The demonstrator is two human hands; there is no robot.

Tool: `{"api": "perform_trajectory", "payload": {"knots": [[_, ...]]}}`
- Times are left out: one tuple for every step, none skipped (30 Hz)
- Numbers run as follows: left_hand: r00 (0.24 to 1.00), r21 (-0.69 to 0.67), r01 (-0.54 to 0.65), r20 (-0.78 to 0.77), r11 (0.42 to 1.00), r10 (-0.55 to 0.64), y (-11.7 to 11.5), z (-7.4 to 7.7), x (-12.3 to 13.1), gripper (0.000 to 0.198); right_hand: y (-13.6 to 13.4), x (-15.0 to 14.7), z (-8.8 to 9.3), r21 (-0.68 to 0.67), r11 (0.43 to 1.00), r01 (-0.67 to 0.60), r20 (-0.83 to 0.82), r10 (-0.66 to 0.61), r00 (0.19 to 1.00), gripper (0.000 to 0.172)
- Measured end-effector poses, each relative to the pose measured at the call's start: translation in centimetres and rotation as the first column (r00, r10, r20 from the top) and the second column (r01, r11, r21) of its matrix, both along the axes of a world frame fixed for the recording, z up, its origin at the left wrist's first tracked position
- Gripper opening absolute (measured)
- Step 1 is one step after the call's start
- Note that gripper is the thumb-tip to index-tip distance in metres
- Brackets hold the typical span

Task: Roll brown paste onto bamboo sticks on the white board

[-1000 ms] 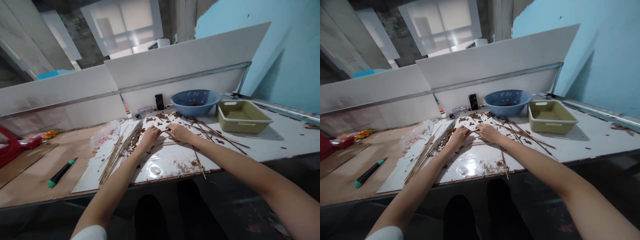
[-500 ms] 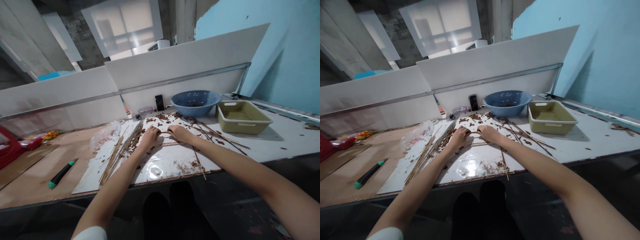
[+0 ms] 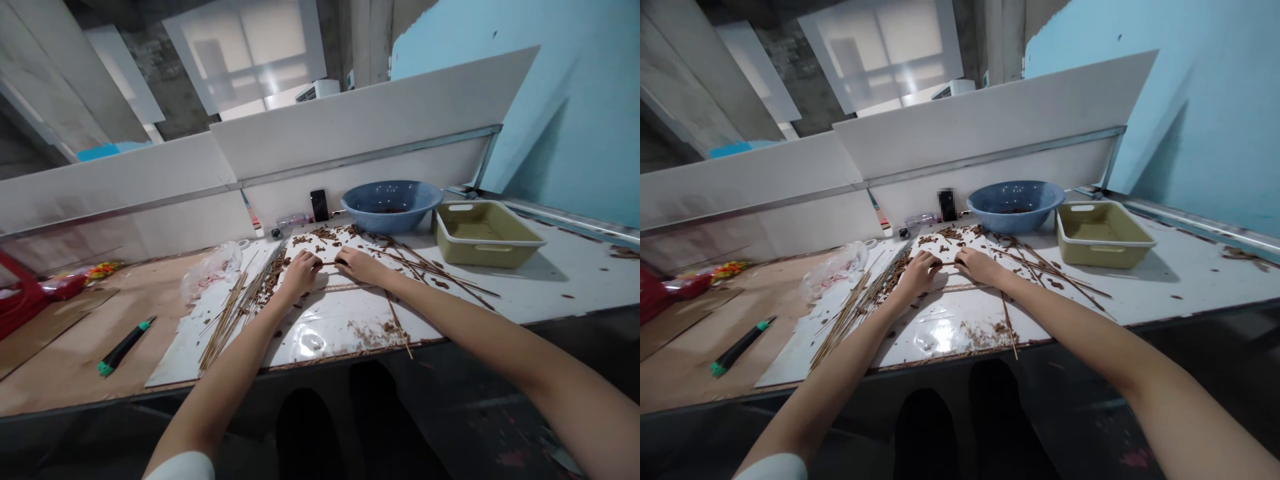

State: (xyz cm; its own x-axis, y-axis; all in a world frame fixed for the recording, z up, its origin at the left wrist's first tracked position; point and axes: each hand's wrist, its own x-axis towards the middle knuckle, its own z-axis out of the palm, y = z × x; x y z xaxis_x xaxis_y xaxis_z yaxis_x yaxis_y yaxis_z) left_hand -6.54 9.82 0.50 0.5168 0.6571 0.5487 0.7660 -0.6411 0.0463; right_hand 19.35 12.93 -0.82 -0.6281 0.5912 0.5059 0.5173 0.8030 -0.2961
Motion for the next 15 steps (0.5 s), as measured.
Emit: {"api": "perform_trajectory", "payload": {"knots": [[1.000,-0.002,-0.001,0.001,1.000,0.001,0.0,0.0,0.0,0.010,0.0,0.0,0.0,-0.010,1.000,0.003,-0.010,-0.003,1.000,0.010],[1.000,-0.003,-0.002,0.002,1.000,0.002,0.0,0.0,0.0,0.010,0.0,0.0,0.0,-0.020,1.000,0.007,-0.020,-0.008,1.000,0.010],[1.000,-0.002,-0.001,0.003,1.000,0.001,0.0,0.0,0.0,0.010,0.0,0.0,0.0,-0.028,1.000,0.012,-0.029,-0.013,0.999,0.009],[1.000,0.000,-0.001,0.005,1.000,0.001,-0.1,0.0,0.0,0.010,0.1,-0.1,0.0,-0.033,0.999,0.016,-0.037,-0.018,0.999,0.008],[1.000,0.001,-0.002,0.007,1.000,0.002,-0.1,0.0,0.0,0.010,0.1,-0.1,-0.1,-0.035,0.999,0.019,-0.044,-0.020,0.999,0.008],[1.000,0.002,-0.004,0.010,1.000,0.004,-0.1,0.0,0.0,0.010,0.2,-0.1,-0.2,-0.036,0.999,0.019,-0.052,-0.021,0.998,0.007],[1.000,0.001,-0.006,0.014,1.000,0.005,-0.1,0.0,0.0,0.011,0.3,-0.2,-0.3,-0.037,0.999,0.015,-0.059,-0.018,0.998,0.007],[1.000,-0.001,-0.007,0.017,1.000,0.007,0.0,0.0,0.0,0.012,0.4,-0.2,-0.4,-0.036,0.999,0.010,-0.066,-0.012,0.998,0.008],[1.000,-0.004,-0.007,0.020,1.000,0.007,0.0,-0.1,-0.1,0.012,0.5,-0.2,-0.5,-0.033,0.999,0.002,-0.073,-0.005,0.997,0.008],[1.000,-0.007,-0.007,0.023,1.000,0.007,0.1,-0.1,-0.1,0.013,0.6,-0.2,-0.6,-0.028,1.000,-0.005,-0.080,0.003,0.997,0.010],[1.000,-0.010,-0.005,0.028,1.000,0.005,0.2,-0.2,-0.2,0.013,0.7,-0.2,-0.7,-0.020,1.000,-0.011,-0.086,0.009,0.996,0.011],[0.999,-0.013,-0.005,0.034,1.000,0.006,0.2,-0.3,-0.2,0.013,0.8,-0.2,-0.8,-0.012,1.000,-0.016,-0.092,0.015,0.996,0.012],[0.999,-0.017,-0.007,0.039,1.000,0.007,0.3,-0.3,-0.2,0.013,0.9,-0.1,-0.9,-0.005,1.000,-0.020,-0.098,0.020,0.995,0.012],[0.999,-0.020,-0.010,0.044,1.000,0.011,0.4,-0.4,-0.2,0.013,1.0,-0.1,-0.9,-0.003,1.000,-0.023,-0.104,0.023,0.994,0.012],[0.999,-0.023,-0.014,0.047,1.000,0.015,0.5,-0.5,-0.2,0.014,1.0,-0.1,-0.9,-0.005,1.000,-0.026,-0.108,0.025,0.994,0.011]]}}
